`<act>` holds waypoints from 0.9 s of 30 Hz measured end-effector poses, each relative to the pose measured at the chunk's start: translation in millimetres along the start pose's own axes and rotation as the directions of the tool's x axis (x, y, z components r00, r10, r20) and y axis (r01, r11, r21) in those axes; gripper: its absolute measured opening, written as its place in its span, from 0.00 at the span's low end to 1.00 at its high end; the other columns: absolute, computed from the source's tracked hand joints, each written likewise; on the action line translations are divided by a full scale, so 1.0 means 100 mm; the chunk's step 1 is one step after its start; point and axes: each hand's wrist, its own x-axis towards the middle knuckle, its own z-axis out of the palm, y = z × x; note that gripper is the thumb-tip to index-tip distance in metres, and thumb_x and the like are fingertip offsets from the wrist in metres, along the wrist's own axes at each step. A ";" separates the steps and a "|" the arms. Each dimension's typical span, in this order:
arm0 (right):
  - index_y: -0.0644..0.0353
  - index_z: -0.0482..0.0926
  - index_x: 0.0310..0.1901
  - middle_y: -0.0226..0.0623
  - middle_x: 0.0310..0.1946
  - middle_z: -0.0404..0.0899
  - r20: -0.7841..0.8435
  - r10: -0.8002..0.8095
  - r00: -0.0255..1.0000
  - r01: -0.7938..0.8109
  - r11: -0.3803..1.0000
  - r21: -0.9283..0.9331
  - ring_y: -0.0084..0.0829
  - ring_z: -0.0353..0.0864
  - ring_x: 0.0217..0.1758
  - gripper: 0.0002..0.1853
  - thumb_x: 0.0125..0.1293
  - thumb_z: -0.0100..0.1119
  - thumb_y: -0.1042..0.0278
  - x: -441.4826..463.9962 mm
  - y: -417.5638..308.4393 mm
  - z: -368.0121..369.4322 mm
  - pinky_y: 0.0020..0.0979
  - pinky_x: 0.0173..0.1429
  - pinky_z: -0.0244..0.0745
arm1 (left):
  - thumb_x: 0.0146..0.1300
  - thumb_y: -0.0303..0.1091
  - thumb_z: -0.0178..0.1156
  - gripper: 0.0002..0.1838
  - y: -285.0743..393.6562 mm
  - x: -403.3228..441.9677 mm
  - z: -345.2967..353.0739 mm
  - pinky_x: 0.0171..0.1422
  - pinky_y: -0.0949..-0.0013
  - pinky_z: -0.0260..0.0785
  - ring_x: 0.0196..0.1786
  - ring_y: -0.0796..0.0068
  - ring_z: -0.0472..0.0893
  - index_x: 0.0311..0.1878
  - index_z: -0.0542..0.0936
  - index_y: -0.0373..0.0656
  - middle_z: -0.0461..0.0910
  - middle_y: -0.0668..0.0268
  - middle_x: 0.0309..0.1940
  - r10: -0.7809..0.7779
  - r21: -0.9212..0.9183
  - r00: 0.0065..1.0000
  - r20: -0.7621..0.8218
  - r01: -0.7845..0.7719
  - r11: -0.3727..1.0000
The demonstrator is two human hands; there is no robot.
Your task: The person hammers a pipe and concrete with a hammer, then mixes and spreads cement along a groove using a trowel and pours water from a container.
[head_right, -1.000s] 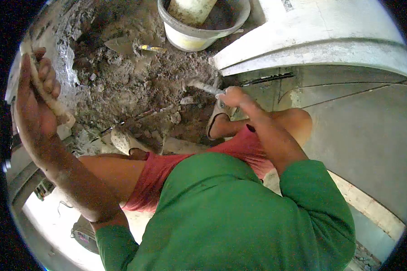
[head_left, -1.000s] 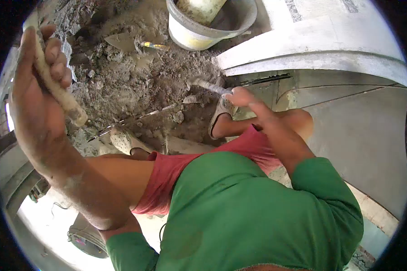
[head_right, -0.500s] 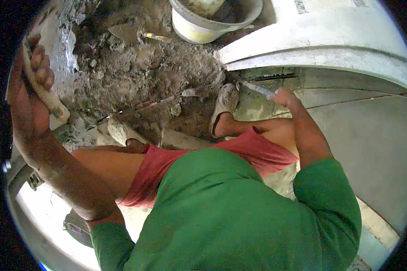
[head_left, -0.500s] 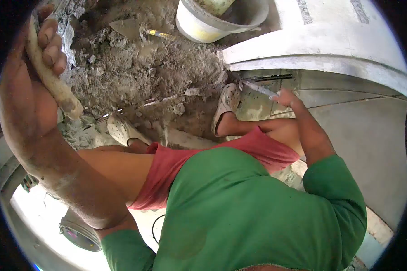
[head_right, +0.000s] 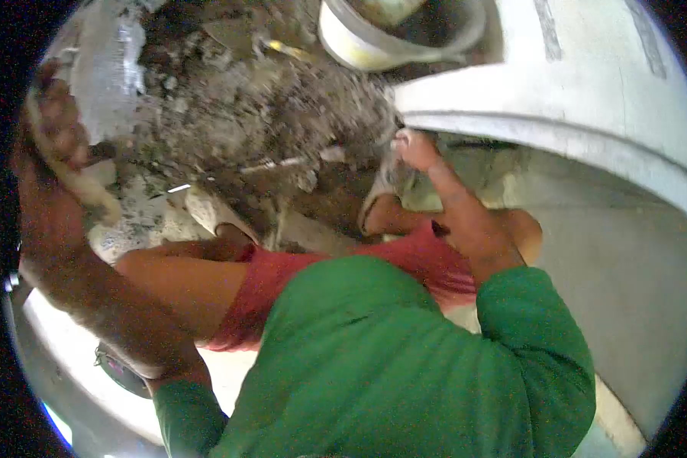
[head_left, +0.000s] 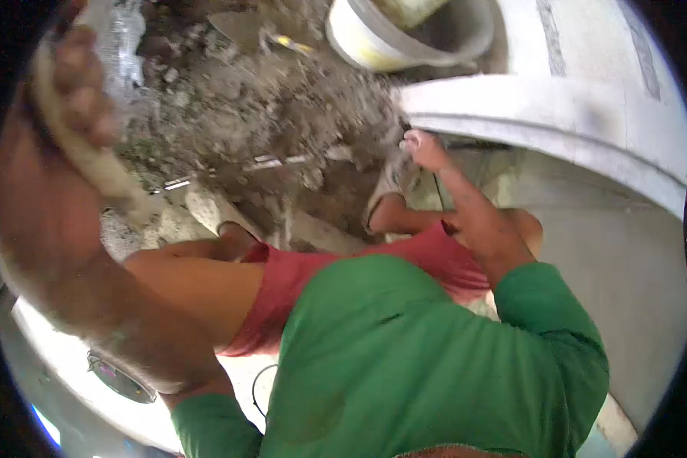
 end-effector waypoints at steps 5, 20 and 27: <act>0.55 0.51 0.76 0.60 0.63 0.70 0.103 0.133 0.986 -0.121 0.986 -0.112 0.58 0.67 0.68 0.46 0.59 0.62 0.55 0.69 0.03 0.53 0.50 0.72 0.62 | 0.77 0.48 0.48 0.20 0.27 -0.13 0.49 0.25 0.76 0.61 0.24 0.82 0.67 0.52 0.73 0.39 0.69 0.71 0.27 0.067 -0.192 0.854 -0.517 -0.192 0.962; 0.65 0.71 0.58 0.44 0.46 0.82 0.372 0.251 0.894 -0.427 0.732 0.530 0.38 0.82 0.46 0.28 0.61 0.66 0.58 1.25 -0.81 0.99 0.39 0.47 0.77 | 0.79 0.40 0.41 0.16 0.12 -0.39 -0.35 0.38 0.67 0.65 0.34 0.73 0.68 0.54 0.69 0.35 0.70 0.64 0.34 0.100 -0.524 0.938 -0.331 -0.271 0.808; 0.59 0.62 0.68 0.43 0.62 0.73 -0.400 -0.447 0.800 0.424 -0.049 0.904 0.36 0.73 0.63 0.31 0.71 0.56 0.52 1.46 -4.25 -1.79 0.40 0.60 0.73 | 0.78 0.34 0.39 0.13 0.13 -0.26 -0.26 0.42 0.68 0.60 0.37 0.73 0.64 0.50 0.66 0.32 0.65 0.64 0.36 0.064 -0.596 0.994 -0.084 -0.102 0.797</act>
